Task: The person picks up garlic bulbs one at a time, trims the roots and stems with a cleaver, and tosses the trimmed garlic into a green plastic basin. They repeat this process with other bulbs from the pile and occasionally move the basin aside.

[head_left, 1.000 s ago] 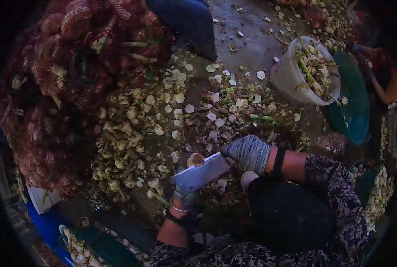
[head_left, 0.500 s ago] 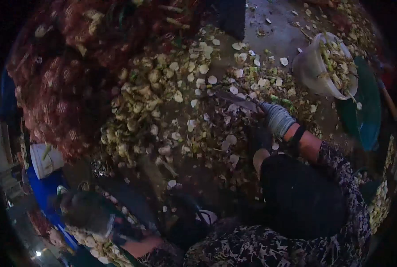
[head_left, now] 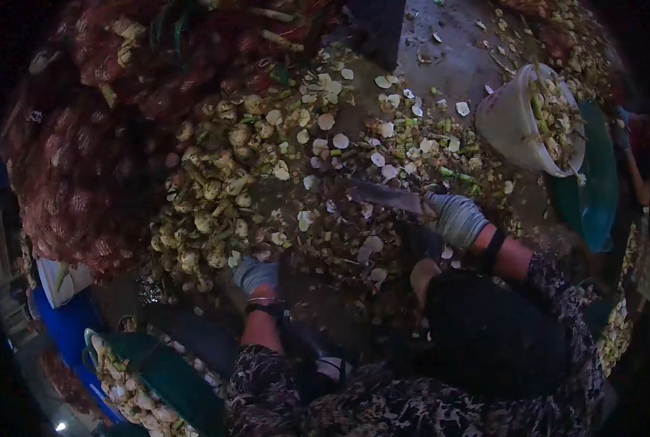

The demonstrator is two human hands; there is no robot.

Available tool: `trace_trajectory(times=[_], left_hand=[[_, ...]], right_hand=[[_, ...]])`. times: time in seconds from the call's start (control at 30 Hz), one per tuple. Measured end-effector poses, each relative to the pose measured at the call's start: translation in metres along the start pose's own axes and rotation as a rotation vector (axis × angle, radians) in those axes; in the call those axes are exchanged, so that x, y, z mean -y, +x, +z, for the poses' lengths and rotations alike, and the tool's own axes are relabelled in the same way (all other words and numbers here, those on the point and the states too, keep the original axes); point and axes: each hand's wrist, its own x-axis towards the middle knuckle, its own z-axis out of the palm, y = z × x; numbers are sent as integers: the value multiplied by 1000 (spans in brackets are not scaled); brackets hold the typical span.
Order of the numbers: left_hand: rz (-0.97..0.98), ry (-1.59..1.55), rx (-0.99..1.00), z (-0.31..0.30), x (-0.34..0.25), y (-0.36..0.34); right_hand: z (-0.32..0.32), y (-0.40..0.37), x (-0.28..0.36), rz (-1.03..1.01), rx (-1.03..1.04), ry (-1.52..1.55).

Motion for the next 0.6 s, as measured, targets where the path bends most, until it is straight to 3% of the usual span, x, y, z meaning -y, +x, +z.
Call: trace_trajectory(times=[0.07,0.1,0.17,0.2,0.23,0.3,0.33,0.6], left_hand=[[221,-675,-69,25,0,13],[232,-686,-50,11,-18,1],[318,-1274,96,-34,-40,-31],[537,-1580,247,-67,-58,-51],[541,-1591,244,-58,-65,-43],[1039,-802,329,-36,-78,-24],[1119,-756,320,-52,-85,-46],[1012,-1055,440,-86,-86,-109]], right_hand=[[4,4,2,-91,-39,120],[3,5,3,-72,-35,105],[8,13,15,-221,-29,179],[-2,13,30,-219,-27,169],[-23,9,51,-304,10,135],[-47,8,77,-390,42,87],[-52,8,84,-425,107,20],[-51,-5,91,-495,121,-55]])
